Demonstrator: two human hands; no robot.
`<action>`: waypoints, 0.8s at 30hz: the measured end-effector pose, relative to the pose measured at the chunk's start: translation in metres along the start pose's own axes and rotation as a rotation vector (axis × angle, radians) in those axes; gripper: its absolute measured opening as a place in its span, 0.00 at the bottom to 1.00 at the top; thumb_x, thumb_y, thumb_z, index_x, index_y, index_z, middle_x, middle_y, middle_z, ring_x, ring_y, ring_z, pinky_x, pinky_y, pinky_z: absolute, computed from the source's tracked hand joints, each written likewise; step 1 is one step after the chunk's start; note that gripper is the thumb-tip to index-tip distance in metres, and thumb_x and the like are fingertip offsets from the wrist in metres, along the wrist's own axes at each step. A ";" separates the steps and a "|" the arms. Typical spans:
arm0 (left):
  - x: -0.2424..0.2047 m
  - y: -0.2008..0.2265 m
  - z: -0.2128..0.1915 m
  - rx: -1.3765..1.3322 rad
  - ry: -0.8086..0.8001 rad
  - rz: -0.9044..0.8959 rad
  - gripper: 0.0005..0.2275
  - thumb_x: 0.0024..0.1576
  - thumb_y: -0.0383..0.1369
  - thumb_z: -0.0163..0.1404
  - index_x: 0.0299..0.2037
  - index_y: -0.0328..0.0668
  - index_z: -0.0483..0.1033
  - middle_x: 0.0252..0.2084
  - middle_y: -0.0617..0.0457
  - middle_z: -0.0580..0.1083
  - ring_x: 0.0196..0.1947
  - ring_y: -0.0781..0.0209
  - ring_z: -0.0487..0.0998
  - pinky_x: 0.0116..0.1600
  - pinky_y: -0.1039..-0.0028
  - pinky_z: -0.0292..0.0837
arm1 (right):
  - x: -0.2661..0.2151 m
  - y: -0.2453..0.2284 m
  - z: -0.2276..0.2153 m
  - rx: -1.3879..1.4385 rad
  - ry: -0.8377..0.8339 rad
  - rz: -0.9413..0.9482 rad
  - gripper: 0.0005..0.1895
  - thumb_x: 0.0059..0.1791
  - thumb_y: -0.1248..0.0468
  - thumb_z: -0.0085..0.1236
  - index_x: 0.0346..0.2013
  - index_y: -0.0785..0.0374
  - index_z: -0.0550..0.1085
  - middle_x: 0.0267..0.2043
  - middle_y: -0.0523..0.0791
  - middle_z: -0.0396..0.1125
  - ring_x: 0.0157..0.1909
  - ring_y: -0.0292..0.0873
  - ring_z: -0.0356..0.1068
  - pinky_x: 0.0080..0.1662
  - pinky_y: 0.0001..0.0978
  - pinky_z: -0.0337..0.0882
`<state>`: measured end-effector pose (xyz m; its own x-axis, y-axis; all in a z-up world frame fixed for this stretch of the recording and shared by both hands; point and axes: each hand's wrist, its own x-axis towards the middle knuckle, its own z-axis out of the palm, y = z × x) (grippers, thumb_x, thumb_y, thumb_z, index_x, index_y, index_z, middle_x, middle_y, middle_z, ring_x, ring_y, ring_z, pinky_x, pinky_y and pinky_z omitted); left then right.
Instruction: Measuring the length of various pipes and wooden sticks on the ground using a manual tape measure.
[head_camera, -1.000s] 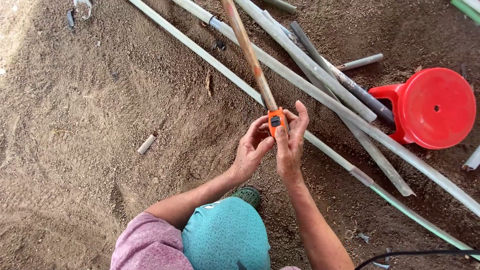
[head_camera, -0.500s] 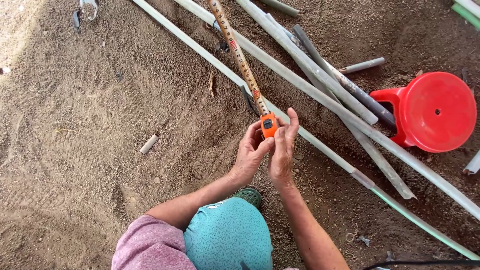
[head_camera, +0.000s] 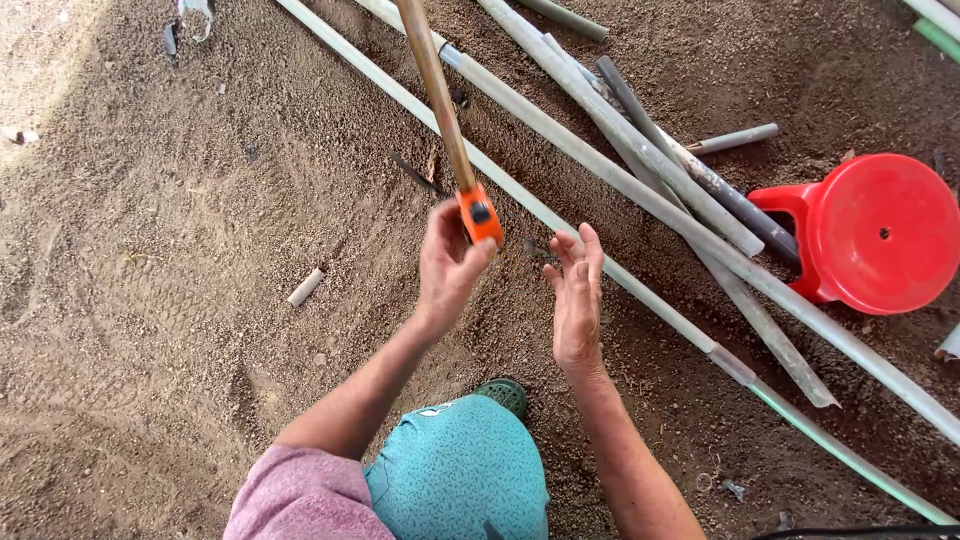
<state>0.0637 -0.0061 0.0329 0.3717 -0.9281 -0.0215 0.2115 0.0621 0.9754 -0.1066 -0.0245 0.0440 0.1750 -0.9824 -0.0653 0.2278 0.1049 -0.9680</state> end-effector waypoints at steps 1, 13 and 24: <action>0.013 0.001 -0.005 0.039 0.018 0.080 0.26 0.60 0.38 0.63 0.64 0.40 0.66 0.56 0.38 0.74 0.58 0.45 0.76 0.66 0.53 0.73 | 0.000 0.001 -0.002 -0.012 -0.009 0.003 0.49 0.56 0.32 0.38 0.81 0.60 0.43 0.72 0.55 0.52 0.74 0.53 0.54 0.69 0.52 0.58; 0.027 0.009 -0.024 0.064 0.050 0.090 0.29 0.56 0.44 0.66 0.63 0.41 0.68 0.56 0.42 0.75 0.61 0.47 0.77 0.71 0.56 0.70 | -0.011 0.004 -0.013 -0.039 0.016 0.091 0.51 0.54 0.30 0.39 0.80 0.60 0.44 0.71 0.53 0.55 0.75 0.50 0.55 0.69 0.50 0.60; -0.012 0.006 -0.002 0.277 -0.343 0.199 0.31 0.53 0.33 0.66 0.66 0.35 0.68 0.60 0.35 0.74 0.64 0.39 0.76 0.71 0.48 0.68 | -0.023 0.012 -0.011 0.156 -0.023 0.088 0.45 0.53 0.37 0.51 0.78 0.53 0.52 0.63 0.52 0.66 0.65 0.49 0.69 0.62 0.47 0.67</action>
<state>0.0628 0.0059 0.0384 0.0509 -0.9785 0.1998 -0.1000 0.1940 0.9759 -0.1181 -0.0020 0.0315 0.2223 -0.9648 -0.1404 0.3560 0.2144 -0.9095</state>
